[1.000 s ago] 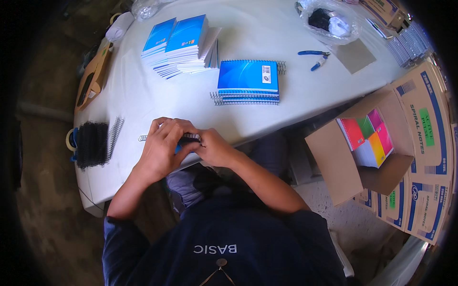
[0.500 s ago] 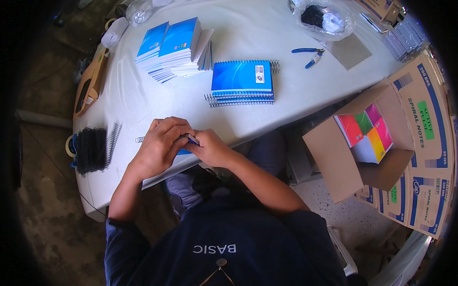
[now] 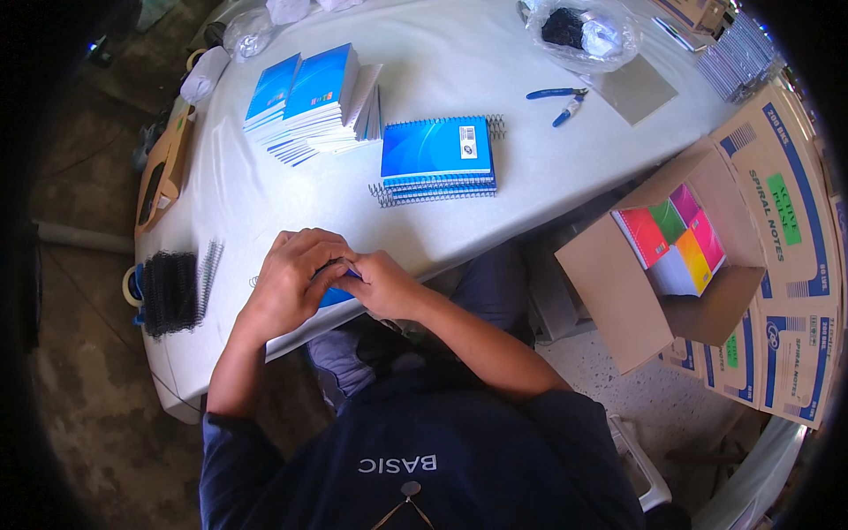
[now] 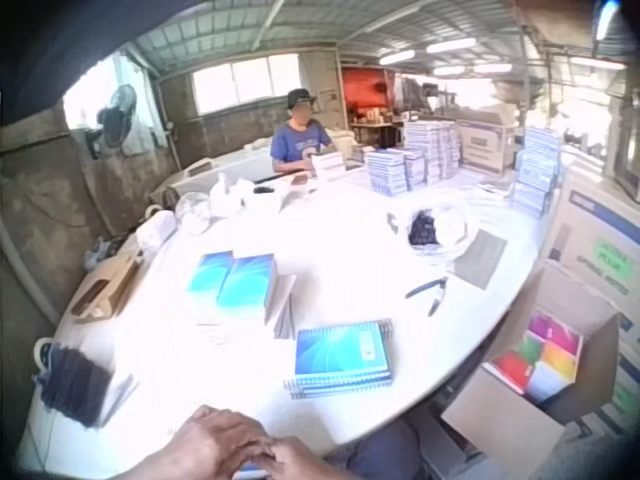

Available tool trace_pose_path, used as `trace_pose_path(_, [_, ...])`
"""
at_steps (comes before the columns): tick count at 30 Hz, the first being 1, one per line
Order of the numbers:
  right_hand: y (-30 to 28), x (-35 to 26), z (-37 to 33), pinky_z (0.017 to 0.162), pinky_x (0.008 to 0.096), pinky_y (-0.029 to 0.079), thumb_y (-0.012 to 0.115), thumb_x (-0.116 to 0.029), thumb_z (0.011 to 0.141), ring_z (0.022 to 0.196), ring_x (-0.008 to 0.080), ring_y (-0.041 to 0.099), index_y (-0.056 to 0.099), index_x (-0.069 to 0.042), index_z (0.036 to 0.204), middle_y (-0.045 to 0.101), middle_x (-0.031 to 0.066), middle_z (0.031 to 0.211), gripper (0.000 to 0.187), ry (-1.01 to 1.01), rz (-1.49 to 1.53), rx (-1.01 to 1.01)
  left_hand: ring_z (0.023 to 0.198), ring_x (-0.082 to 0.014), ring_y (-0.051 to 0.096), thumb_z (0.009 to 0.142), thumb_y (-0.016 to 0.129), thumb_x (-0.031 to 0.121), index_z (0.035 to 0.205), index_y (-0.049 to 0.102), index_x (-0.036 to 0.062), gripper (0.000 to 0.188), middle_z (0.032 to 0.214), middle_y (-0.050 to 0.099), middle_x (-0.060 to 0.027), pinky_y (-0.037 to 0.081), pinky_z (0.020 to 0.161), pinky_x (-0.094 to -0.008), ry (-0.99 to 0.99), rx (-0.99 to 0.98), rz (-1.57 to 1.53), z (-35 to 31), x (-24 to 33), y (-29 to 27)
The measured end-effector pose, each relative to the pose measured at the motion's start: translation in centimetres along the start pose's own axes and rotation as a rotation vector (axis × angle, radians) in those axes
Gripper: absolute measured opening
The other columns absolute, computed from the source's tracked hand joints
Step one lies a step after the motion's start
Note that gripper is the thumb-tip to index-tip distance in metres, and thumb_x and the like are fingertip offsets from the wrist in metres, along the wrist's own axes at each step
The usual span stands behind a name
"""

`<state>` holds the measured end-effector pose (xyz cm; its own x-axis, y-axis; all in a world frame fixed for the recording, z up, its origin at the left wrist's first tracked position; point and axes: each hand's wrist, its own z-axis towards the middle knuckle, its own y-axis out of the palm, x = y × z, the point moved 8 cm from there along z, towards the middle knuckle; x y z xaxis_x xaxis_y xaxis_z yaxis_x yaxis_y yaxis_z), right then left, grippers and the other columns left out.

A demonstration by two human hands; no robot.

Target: The person inserts a plastic spiral coil into the pre-punched holes of blue notebooks by hand, one at a time, while sitting at a white work table.

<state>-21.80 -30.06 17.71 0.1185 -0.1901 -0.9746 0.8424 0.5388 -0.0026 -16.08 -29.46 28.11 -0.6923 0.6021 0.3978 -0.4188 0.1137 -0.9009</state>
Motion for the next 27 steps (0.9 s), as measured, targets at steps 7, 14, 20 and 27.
trace_pose_path(7, [-0.4, -0.7, -0.2, 0.073, 0.0333, 0.047, 0.061, -0.007, 0.084, 0.079, 0.0268, 0.063, 0.056, 0.0, 0.1, 0.064, 0.0151, 0.087, 0.018, -0.05, 0.009, 0.043, 0.073, -0.0256, 0.06, 0.074, 0.069, 0.006, 0.086, 0.064, 0.0029, 0.013, 0.081, 0.062, -0.0082, 0.046, 0.066, -0.0352, -0.017, 0.028, 0.043, 0.5, 0.1, -0.1])
trace_pose_path(14, [-3.0, -2.9, -1.4, 0.077, 0.0359, 0.047, 0.059, -0.006, 0.085, 0.085, 0.0319, 0.062, 0.054, 0.0, 0.106, 0.06, 0.0158, 0.101, 0.022, -0.12, -0.1, 0.161, 0.064, -0.0239, 0.059, 0.07, 0.076, 0.006, 0.077, 0.062, 0.0001, 0.016, 0.069, 0.057, -0.0102, 0.047, 0.056, -0.0329, -0.018, 0.301, 0.041, 2.2, 2.2, -0.6])
trace_pose_path(20, [-6.1, -6.4, -2.5, 0.082, 0.0347, 0.046, 0.057, -0.007, 0.087, 0.093, 0.027, 0.061, 0.052, -0.002, 0.112, 0.059, 0.0162, 0.102, 0.026, -0.107, -0.161, 0.202, 0.07, -0.0288, 0.06, 0.067, 0.076, 0.014, 0.077, 0.062, 0.0054, 0.018, 0.081, 0.06, -0.0092, 0.045, 0.057, -0.0354, -0.042, 0.269, -0.152, 4.1, 3.0, -0.9])
trace_pose_path(27, [-17.4, -11.3, -2.0, 0.105, 0.0356, 0.031, 0.054, 0.01, 0.077, 0.126, 0.0267, 0.043, 0.06, -0.003, 0.108, 0.056, 0.0129, 0.124, 0.034, -0.346, -0.65, 0.457, 0.079, -0.027, 0.059, 0.066, 0.077, 0.011, 0.096, 0.066, 0.0091, 0.032, 0.094, 0.062, -0.0065, 0.045, 0.073, -0.0375, 0.145, 0.608, 0.25, 6.5, 0.6, -3.1])
